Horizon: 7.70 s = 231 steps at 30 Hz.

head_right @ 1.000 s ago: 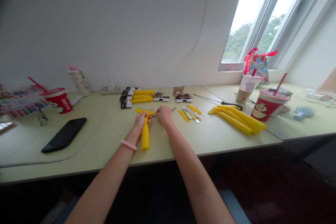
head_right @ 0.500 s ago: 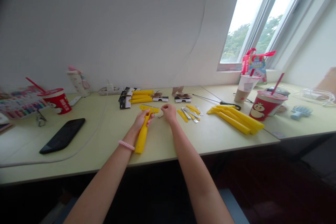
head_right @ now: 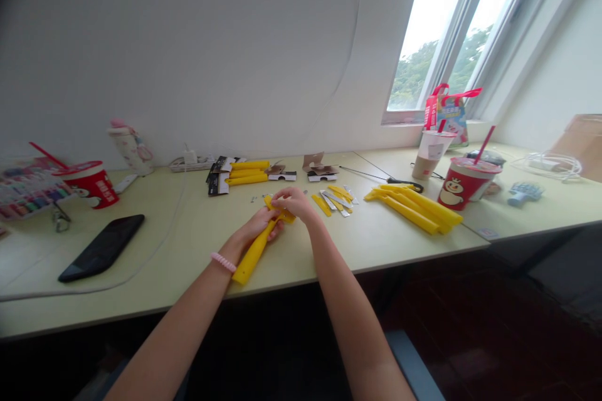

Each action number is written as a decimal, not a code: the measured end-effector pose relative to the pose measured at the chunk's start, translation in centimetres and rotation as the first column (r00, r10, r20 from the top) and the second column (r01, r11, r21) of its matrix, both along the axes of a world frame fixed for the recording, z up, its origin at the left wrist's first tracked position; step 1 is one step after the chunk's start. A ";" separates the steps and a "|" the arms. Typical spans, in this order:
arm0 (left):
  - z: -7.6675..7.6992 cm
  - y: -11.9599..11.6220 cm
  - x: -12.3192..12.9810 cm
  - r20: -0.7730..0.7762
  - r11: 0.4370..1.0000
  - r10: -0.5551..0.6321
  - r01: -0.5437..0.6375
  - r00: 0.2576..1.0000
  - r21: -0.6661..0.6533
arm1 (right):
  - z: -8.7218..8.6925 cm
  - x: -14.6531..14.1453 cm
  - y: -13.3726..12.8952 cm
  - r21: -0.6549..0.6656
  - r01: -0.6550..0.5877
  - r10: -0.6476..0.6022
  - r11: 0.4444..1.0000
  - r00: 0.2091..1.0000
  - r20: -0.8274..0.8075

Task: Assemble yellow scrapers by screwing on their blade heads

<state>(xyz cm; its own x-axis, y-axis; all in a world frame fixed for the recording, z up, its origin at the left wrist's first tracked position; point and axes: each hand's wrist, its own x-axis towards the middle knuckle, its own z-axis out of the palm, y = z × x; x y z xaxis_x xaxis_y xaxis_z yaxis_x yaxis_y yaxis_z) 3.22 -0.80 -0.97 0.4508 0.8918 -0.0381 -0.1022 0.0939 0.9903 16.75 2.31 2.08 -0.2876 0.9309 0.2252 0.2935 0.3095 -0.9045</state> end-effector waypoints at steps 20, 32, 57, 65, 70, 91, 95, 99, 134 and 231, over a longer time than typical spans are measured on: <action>0.6 -0.4 -0.1 0.023 1.000 0.028 -0.028 0.999 -0.011 | -0.5 0.0 -0.1 -0.163 -0.022 0.004 0.986 0.994 -0.113; 1.1 -1.0 0.2 -0.037 0.996 -0.069 0.066 0.997 -0.059 | -1.7 1.6 1.5 -0.388 -0.105 0.059 0.915 0.990 -0.128; 2.6 -6.4 -0.1 -0.707 0.654 0.546 0.300 0.448 0.695 | -2.1 1.5 1.6 -0.505 -0.084 -0.045 0.859 0.970 -0.238; 2.9 -6.2 -0.5 -0.767 0.638 0.558 0.427 0.317 0.641 | -2.1 1.4 1.7 -0.514 -0.098 -0.040 0.852 0.967 -0.251; 3.2 -6.2 -0.3 -0.768 0.609 0.614 0.508 0.183 0.609 | -1.8 1.4 1.6 -0.530 -0.094 -0.068 0.843 0.958 -0.278; 3.2 -3.3 -2.8 -0.474 0.648 0.601 -0.046 0.644 0.760 | -1.4 0.6 1.2 -0.350 0.090 -0.157 0.932 0.973 -0.168; 5.3 -0.6 -3.6 -0.023 0.676 0.553 -0.433 0.833 0.596 | -2.1 -0.7 1.2 -0.002 0.166 -0.166 0.986 0.986 0.021; 5.7 1.4 -3.5 0.414 0.843 0.402 -0.507 0.817 0.182 | -3.1 -2.6 1.1 0.345 0.171 -0.277 0.923 0.917 0.287; 1.1 2.2 -3.5 0.490 0.980 0.196 -0.177 0.849 -0.085 | -2.4 0.3 1.5 0.356 0.385 -0.462 0.851 0.873 0.160; 0.7 2.1 -3.6 0.390 0.949 0.307 -0.250 0.868 -0.191 | -0.9 3.4 1.0 0.411 0.388 -0.325 0.825 0.920 -0.217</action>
<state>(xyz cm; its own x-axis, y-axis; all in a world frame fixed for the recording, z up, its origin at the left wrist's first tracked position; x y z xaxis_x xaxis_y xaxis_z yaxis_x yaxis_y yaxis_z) -0.33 1.35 -0.25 0.1851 0.9823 -0.0290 -0.5372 0.1259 0.8340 20.18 3.34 1.21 0.1071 0.7572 0.6443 0.3492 0.5781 -0.7374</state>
